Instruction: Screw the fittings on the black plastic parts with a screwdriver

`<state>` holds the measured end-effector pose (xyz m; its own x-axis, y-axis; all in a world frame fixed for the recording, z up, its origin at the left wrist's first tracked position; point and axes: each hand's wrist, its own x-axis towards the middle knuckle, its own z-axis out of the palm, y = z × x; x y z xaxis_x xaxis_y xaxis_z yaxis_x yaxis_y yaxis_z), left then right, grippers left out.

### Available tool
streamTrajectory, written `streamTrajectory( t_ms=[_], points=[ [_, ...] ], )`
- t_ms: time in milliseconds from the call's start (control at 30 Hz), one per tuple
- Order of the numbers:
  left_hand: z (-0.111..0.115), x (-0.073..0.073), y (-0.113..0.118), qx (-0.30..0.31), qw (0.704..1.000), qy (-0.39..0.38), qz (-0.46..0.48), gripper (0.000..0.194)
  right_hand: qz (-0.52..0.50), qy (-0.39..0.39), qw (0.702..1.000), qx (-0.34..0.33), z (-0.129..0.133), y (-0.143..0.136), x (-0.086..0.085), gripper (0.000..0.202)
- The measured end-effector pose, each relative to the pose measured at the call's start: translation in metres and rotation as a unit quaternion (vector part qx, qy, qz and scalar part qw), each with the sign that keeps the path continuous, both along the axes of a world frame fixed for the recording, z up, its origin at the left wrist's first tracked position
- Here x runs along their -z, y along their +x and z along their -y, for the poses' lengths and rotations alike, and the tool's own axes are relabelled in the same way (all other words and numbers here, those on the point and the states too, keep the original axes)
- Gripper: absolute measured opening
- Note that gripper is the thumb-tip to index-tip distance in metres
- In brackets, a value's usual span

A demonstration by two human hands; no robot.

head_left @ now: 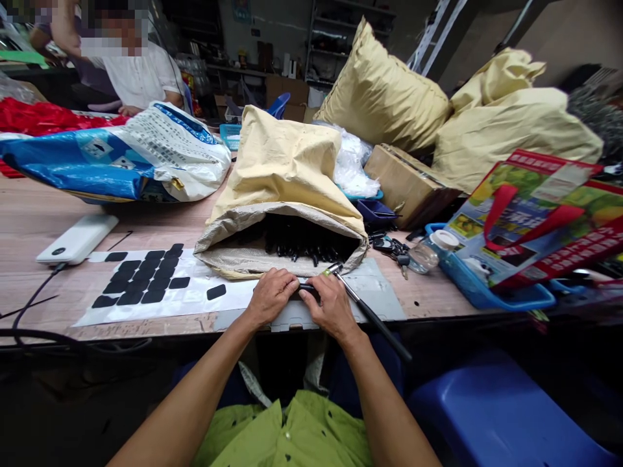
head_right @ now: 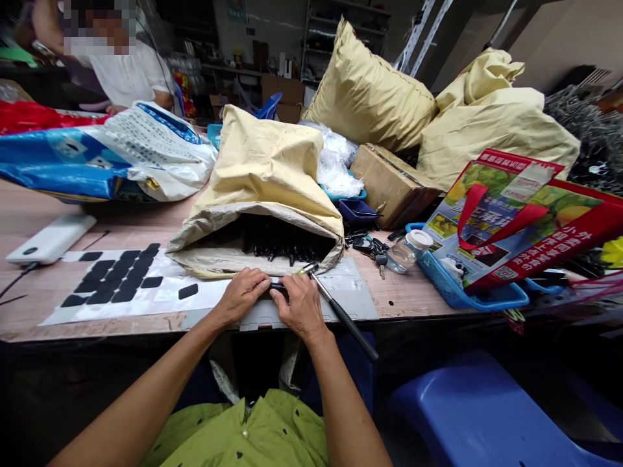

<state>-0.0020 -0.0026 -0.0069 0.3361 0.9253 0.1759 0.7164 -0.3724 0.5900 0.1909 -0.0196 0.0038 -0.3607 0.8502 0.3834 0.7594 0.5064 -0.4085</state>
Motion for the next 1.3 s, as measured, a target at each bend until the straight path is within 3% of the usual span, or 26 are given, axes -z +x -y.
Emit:
streamTrajectory(
  t_ms=[367, 467, 633, 733, 1000, 1167, 1300],
  points=[
    [0.003, -0.003, 0.005, -0.005, 0.999, 0.007, -0.041, 0.039, 0.039, 0.001, 0.999, -0.001, -0.003, -0.006, 0.0, 0.018],
    [0.002, -0.005, 0.003, -0.007, 1.0, -0.006, -0.017, 0.041, 0.002, -0.013, 1.0, -0.007, -0.006, -0.008, 0.002, 0.024],
    [0.004, -0.015, -0.005, 0.024, 0.99, -0.051, 0.126, 0.034, -0.083, -0.057, 0.995, -0.025, -0.01, -0.004, 0.003, 0.021],
    [0.006, -0.02, -0.007, 0.035, 0.984, -0.057, 0.166, 0.033, -0.123, -0.088, 0.987, -0.043, -0.01, -0.001, 0.0, 0.019],
    [0.012, -0.023, -0.004, 0.019, 0.983, -0.043, 0.176, 0.035, -0.136, -0.124, 0.982, -0.036, -0.007, -0.002, -0.012, 0.033],
    [0.009, -0.016, -0.003, 0.011, 0.991, -0.011, 0.132, 0.019, -0.127, -0.119, 0.984, -0.041, -0.006, -0.003, -0.012, 0.033],
    [0.03, -0.023, 0.001, -0.028, 0.989, 0.005, 0.142, 0.015, -0.21, -0.135, 0.967, -0.047, -0.005, 0.002, -0.009, 0.039]
  ],
)
